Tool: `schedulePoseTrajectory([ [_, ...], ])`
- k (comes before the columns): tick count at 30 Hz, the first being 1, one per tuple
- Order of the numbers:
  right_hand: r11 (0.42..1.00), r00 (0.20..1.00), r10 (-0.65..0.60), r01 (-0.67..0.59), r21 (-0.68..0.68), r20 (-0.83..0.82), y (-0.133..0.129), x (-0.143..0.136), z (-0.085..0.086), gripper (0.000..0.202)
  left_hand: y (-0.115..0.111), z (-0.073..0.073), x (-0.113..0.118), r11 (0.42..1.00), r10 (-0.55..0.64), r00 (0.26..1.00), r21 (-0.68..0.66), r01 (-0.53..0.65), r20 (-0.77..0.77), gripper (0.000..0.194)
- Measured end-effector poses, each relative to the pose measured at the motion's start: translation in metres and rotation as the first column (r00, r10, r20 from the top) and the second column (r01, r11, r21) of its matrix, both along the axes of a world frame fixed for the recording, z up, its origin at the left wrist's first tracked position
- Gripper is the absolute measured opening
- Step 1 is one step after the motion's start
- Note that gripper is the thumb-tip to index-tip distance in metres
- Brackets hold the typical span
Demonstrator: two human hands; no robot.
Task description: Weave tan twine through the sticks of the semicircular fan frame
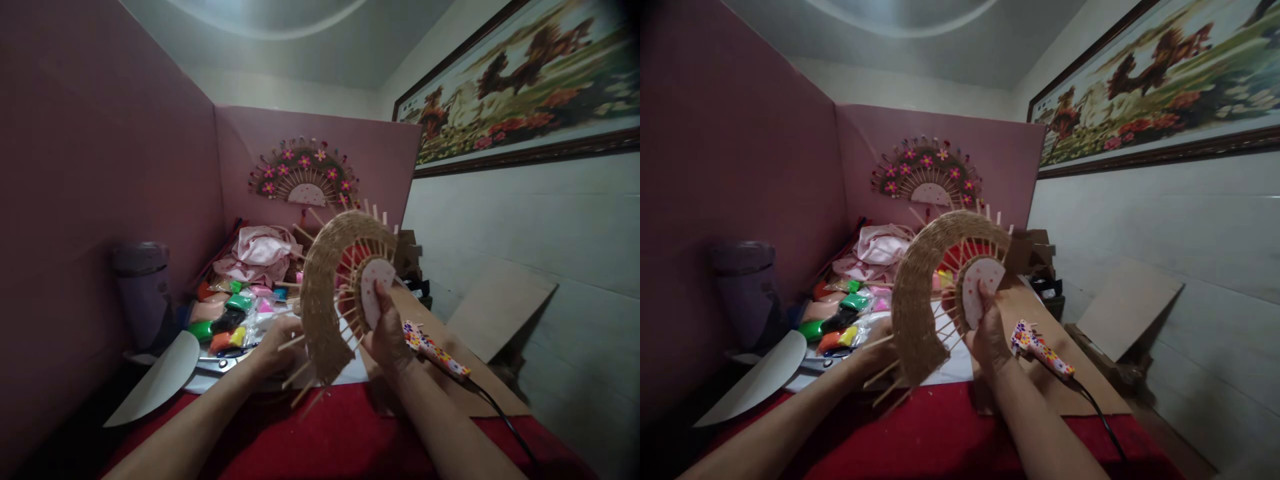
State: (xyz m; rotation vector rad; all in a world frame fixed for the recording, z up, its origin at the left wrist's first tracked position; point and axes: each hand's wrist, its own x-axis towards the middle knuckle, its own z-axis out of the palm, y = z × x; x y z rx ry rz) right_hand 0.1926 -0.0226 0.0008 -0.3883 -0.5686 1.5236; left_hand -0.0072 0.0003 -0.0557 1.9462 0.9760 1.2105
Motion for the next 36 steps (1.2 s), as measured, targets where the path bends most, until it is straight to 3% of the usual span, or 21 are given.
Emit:
schedulePoseTrajectory([
  [2,0.995,0.993,-0.101,0.101,0.002,-0.052,0.003,0.008,0.006,0.023,0.004,0.005,-0.007,0.999,0.025,0.999,0.040,-0.023,-0.040,0.013],
  [5,0.967,0.964,-0.243,0.249,0.048,-0.105,0.007,0.019,0.013,0.028,0.012,0.009,-0.019,0.979,0.173,0.978,0.127,-0.158,-0.119,0.016],
  [12,0.926,0.922,-0.348,0.366,0.089,-0.168,0.015,0.029,0.014,0.029,0.028,0.009,-0.038,0.891,0.437,0.867,0.246,-0.381,-0.241,0.019],
  [16,0.913,0.909,-0.374,0.396,0.099,-0.184,0.019,0.034,0.012,0.030,0.028,0.015,-0.043,0.836,0.530,0.832,0.262,-0.481,-0.165,0.020],
  [22,0.905,0.896,-0.394,0.417,0.084,-0.206,0.023,0.038,0.012,0.029,0.022,0.029,-0.052,0.729,0.642,0.762,0.245,-0.640,0.080,0.029],
  [27,0.886,0.860,-0.452,0.463,-0.008,-0.238,0.023,0.028,0.010,0.024,0.024,0.028,-0.050,0.775,0.589,0.806,0.318,-0.546,-0.054,0.028],
  [31,0.839,0.824,-0.539,0.544,-0.024,-0.175,0.025,0.021,0.004,0.028,0.014,0.031,-0.033,0.708,0.609,0.783,0.528,-0.468,-0.124,0.033],
  [33,0.818,0.813,-0.569,0.575,0.017,-0.123,0.025,0.019,0.001,0.034,0.000,0.037,-0.019,0.687,0.600,0.798,0.542,-0.485,-0.046,0.017],
  [34,0.814,0.813,-0.575,0.580,0.035,-0.094,0.024,0.018,0.000,0.037,-0.007,0.040,-0.011,0.714,0.565,0.825,0.508,-0.481,-0.014,0.011],
  [36,0.806,0.808,-0.587,0.589,0.054,-0.044,0.022,0.014,-0.001,0.041,-0.023,0.047,0.010,0.849,0.422,0.906,0.337,-0.406,0.028,0.010],
])
